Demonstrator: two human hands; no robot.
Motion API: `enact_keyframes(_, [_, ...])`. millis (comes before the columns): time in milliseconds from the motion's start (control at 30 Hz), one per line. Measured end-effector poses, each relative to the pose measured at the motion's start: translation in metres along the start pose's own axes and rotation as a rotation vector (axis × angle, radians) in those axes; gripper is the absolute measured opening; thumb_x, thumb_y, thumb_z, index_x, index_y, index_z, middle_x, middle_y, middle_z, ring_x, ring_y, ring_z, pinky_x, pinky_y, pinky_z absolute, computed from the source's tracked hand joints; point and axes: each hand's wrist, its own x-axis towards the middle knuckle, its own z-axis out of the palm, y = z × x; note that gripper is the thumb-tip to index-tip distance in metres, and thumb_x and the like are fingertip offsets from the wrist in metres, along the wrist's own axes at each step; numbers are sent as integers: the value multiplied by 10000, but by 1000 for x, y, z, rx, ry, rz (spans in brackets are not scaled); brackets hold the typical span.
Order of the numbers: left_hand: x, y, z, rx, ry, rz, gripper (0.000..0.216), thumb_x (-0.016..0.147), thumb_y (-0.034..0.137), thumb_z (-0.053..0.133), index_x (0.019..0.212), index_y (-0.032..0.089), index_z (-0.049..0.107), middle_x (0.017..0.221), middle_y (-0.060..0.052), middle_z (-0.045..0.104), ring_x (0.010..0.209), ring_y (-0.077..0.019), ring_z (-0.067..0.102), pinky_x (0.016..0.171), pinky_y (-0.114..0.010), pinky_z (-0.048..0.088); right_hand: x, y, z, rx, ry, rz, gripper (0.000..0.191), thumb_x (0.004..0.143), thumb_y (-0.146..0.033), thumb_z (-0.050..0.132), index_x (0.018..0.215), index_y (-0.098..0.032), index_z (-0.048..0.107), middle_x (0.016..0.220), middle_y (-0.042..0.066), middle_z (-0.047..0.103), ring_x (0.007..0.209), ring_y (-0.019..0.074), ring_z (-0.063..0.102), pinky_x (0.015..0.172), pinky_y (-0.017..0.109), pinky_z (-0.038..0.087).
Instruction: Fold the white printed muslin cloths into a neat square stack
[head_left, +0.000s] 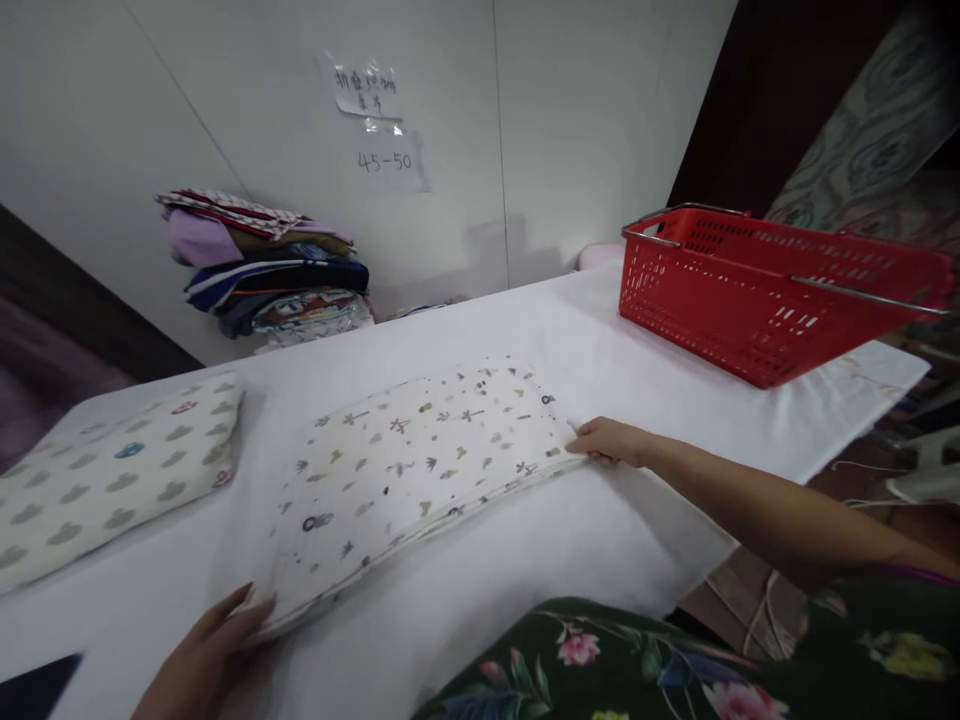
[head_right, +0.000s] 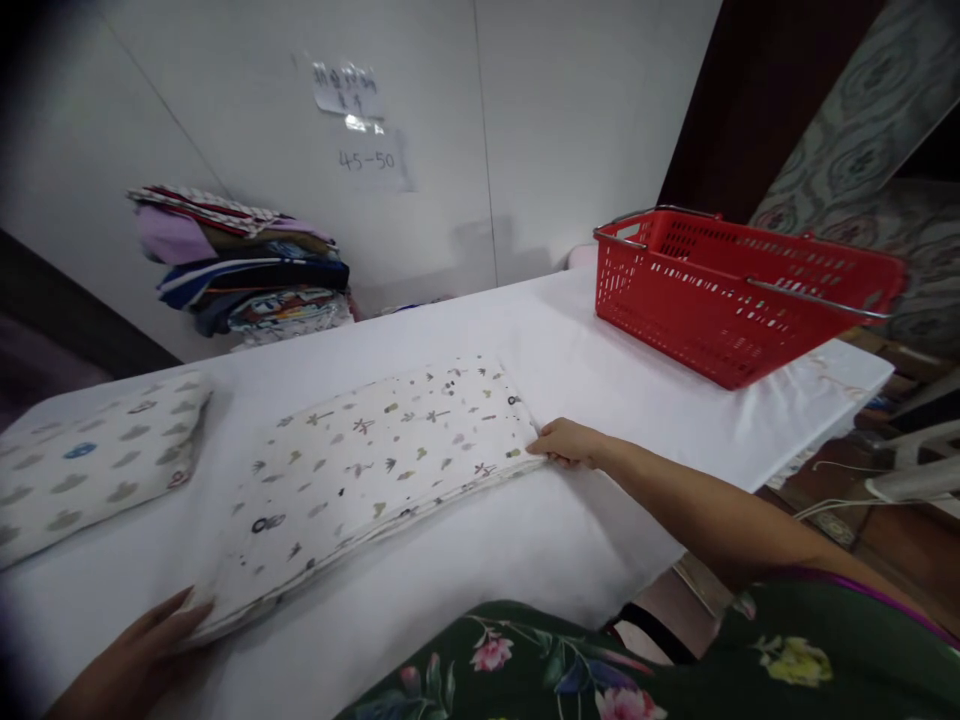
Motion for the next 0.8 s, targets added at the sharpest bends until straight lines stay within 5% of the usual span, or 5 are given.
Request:
enact_keyframes(167, [10,-9,-2,-29,-123,-63,548,483,573,700,978,374,579,773,122,683,928,-210,626,807,-324,515,-4,-8,-8,-166,184,-67,230,663,-304,601,552,-174,448,391,-68,351,386,55,330,390,200,229])
enact_keyframes(300, [18,-19,-4,2,-129,-42,609,512,596,679,1066,382,542,720,90,666,971,-246,601,855,-381,483,-3,2,-4,-248,172,-2,221,664,-318,597,548,-168,484,370,-55,369,373,69,343,393,212,258])
enact_keyframes(433, [17,-23,-3,32,-135,-9,602,579,613,632,1123,391,501,799,51,660,973,-265,596,847,-411,483,-3,9,0,-354,181,2,247,707,-386,565,599,-169,519,400,-33,435,396,94,414,436,225,321])
enact_keyframes(600, [-1,-8,-4,14,-79,-9,707,579,543,623,1208,250,490,1008,-92,627,946,-306,604,837,-457,475,-8,8,3,-635,300,-39,299,729,-474,546,682,-179,569,651,43,610,580,150,529,523,251,330])
enact_keyframes(800, [-17,6,-9,-82,-145,-33,646,587,470,629,1163,190,541,1096,-113,605,1017,-300,574,823,-409,483,-2,18,10,-653,278,-75,315,763,-472,484,638,-185,520,653,37,583,590,157,499,527,265,297])
